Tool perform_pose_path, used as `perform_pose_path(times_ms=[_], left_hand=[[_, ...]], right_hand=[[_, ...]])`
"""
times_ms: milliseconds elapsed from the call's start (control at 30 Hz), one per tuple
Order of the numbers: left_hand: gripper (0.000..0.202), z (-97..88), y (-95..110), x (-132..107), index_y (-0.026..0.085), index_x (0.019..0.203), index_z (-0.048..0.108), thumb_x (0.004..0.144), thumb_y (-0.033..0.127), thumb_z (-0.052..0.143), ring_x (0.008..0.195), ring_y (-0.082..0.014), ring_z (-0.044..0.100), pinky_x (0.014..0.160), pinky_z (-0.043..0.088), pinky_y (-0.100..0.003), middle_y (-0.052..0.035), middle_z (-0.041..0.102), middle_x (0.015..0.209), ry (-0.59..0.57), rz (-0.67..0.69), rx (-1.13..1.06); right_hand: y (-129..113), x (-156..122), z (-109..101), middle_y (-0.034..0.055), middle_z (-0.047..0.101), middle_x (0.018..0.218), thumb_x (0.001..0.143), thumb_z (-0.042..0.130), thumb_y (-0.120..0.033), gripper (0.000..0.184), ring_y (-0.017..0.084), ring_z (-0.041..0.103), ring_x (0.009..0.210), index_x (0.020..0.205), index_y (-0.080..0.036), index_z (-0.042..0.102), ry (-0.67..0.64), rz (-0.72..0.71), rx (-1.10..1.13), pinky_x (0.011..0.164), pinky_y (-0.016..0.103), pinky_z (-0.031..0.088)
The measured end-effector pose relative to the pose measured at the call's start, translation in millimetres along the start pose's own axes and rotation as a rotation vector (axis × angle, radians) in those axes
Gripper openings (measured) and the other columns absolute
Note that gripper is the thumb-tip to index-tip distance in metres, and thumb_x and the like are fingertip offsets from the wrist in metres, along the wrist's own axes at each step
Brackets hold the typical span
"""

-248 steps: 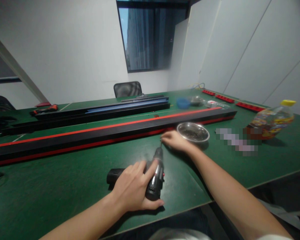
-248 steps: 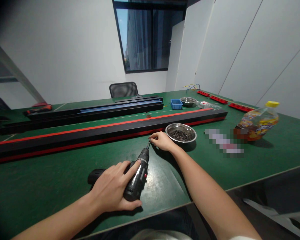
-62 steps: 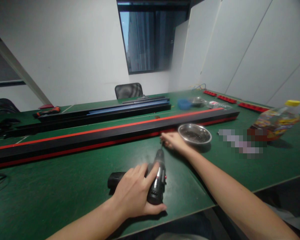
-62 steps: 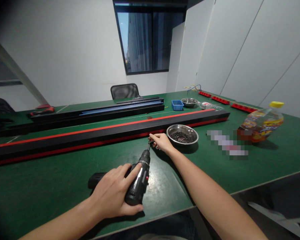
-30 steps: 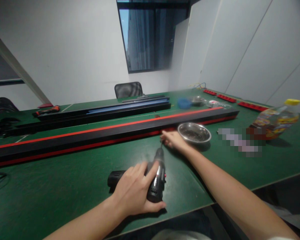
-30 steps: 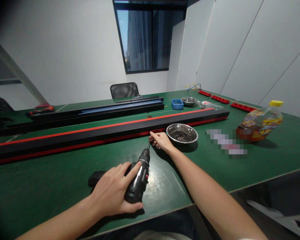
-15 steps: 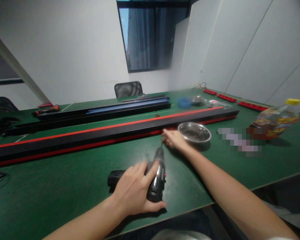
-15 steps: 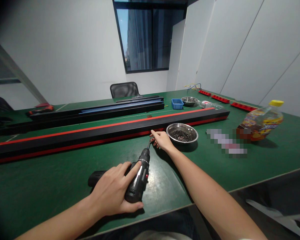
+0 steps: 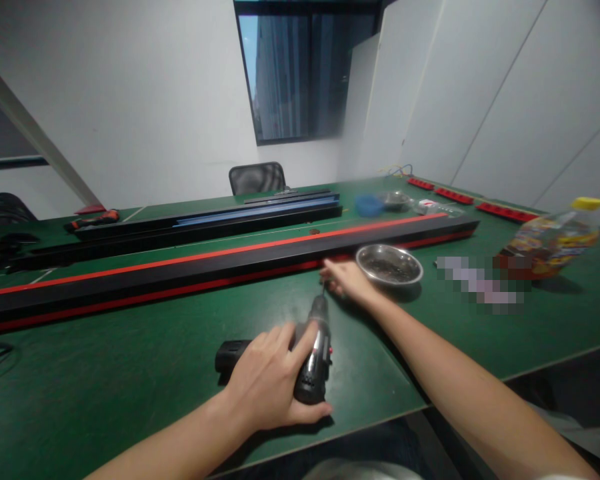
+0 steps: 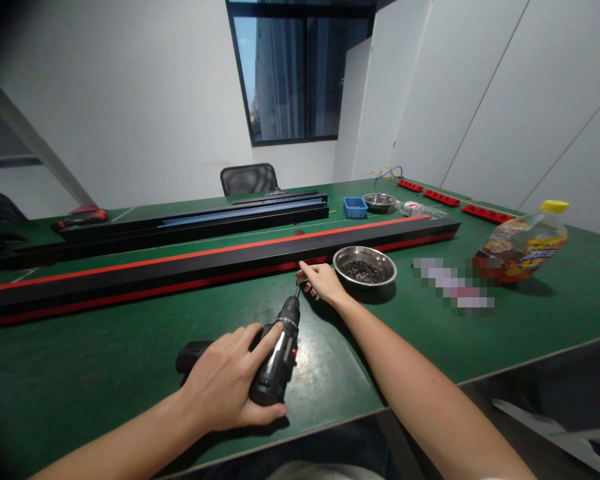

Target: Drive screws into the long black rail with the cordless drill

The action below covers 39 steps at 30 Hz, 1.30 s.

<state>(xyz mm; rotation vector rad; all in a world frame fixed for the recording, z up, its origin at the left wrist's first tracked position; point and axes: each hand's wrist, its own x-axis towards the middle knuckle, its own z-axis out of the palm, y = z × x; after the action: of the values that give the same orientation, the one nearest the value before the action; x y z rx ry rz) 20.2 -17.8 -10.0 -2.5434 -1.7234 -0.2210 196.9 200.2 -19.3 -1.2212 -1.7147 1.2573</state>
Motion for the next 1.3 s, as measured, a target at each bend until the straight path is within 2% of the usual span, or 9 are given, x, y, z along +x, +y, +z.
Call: perform_pose_path(times_ms=[200,333,467,533,633,800,967,1133,1300], left_hand=[[0.111,0.6,0.8,-0.5,0.024,0.160,0.028,0.073,0.085,0.058,0.101,-0.0345,0.058,0.087,0.051,-0.049,-0.0163,0.056,0.124,0.001,0.000,0.001],[0.109,0.3,0.3,-1.3,0.024,0.160,0.027,0.075,0.084,0.058,0.100,-0.0343,0.058,0.086,0.051,-0.050,-0.0158,0.056,0.124,0.006,0.004,0.007],[0.111,0.5,1.0,-1.2,0.024,0.160,0.027,0.073,0.084,0.060,0.098,-0.0335,0.057,0.086,0.052,-0.049,-0.0148,0.056,0.121,0.002,-0.001,0.016],[0.112,1.1,3.0,-0.3,0.024,0.160,0.027,0.073,0.085,0.059,0.099,-0.0337,0.057,0.086,0.052,-0.049,-0.0148,0.056,0.121,0.004,-0.012,0.021],[0.111,1.9,7.0,2.5,0.022,0.160,0.028,0.075,0.087,0.056,0.101,-0.0342,0.057,0.086,0.053,-0.049,-0.0156,0.055,0.122,0.020,-0.070,0.048],[0.107,2.1,8.1,5.5,0.020,0.160,0.029,0.080,0.085,0.054,0.095,-0.0315,0.058,0.081,0.054,-0.046,-0.0141,0.056,0.115,0.038,-0.193,0.140],[0.103,2.4,4.0,4.7,0.017,0.158,0.031,0.082,0.084,0.053,0.094,-0.0310,0.058,0.078,0.054,-0.043,-0.0128,0.055,0.110,0.054,-0.243,0.190],[0.104,3.2,4.2,5.7,0.017,0.158,0.032,0.081,0.085,0.053,0.094,-0.0315,0.058,0.078,0.054,-0.044,-0.0127,0.055,0.109,0.055,-0.266,0.200],[0.104,5.4,4.3,6.6,0.019,0.157,0.034,0.079,0.085,0.055,0.094,-0.0303,0.058,0.077,0.052,-0.041,-0.0121,0.055,0.109,0.080,-0.270,0.213]], right_hand=[[3.3,0.4,0.1,0.0130,0.077,0.085,0.103,0.053,-0.040,0.042,0.007,0.055,0.046,0.093,-0.006,0.077,-0.028,-0.023,-0.034,0.039,0.017,0.040],[6.9,0.4,-0.3,0.0088,0.072,0.071,0.101,0.054,-0.045,0.045,0.010,0.055,0.046,0.096,-0.008,0.078,-0.008,-0.048,-0.133,0.043,0.019,0.042],[3.0,-4.7,-1.4,0.0090,0.077,0.084,0.098,0.058,-0.040,0.034,0.017,0.069,0.070,0.097,-0.015,0.080,0.097,-0.263,-0.389,0.070,0.026,0.054],[-1.7,-7.6,-3.7,0.0093,0.078,0.100,0.097,0.059,-0.035,0.028,0.020,0.071,0.087,0.098,-0.017,0.080,0.176,-0.397,-0.501,0.086,0.029,0.053],[-9.3,-9.1,-13.0,0.0102,0.076,0.107,0.098,0.056,-0.034,0.029,0.021,0.070,0.094,0.101,-0.018,0.080,0.287,-0.454,-0.631,0.092,0.029,0.050],[-17.0,-5.6,-43.6,0.0150,0.075,0.107,0.098,0.052,-0.043,0.039,0.027,0.069,0.098,0.103,-0.017,0.080,0.470,-0.187,-0.858,0.091,0.033,0.049],[-17.2,-5.2,-66.4,0.0193,0.076,0.099,0.095,0.049,-0.055,0.050,0.032,0.071,0.097,0.101,-0.018,0.081,0.474,0.083,-0.936,0.085,0.038,0.050],[-14.6,-5.1,-74.1,0.0251,0.073,0.109,0.092,0.048,-0.058,0.060,0.036,0.069,0.105,0.111,-0.011,0.079,0.438,0.183,-1.017,0.088,0.043,0.050],[-13.3,-4.1,-82.1,0.0243,0.072,0.114,0.092,0.048,-0.057,0.059,0.037,0.066,0.112,0.119,-0.013,0.077,0.408,0.239,-1.078,0.095,0.047,0.046]])
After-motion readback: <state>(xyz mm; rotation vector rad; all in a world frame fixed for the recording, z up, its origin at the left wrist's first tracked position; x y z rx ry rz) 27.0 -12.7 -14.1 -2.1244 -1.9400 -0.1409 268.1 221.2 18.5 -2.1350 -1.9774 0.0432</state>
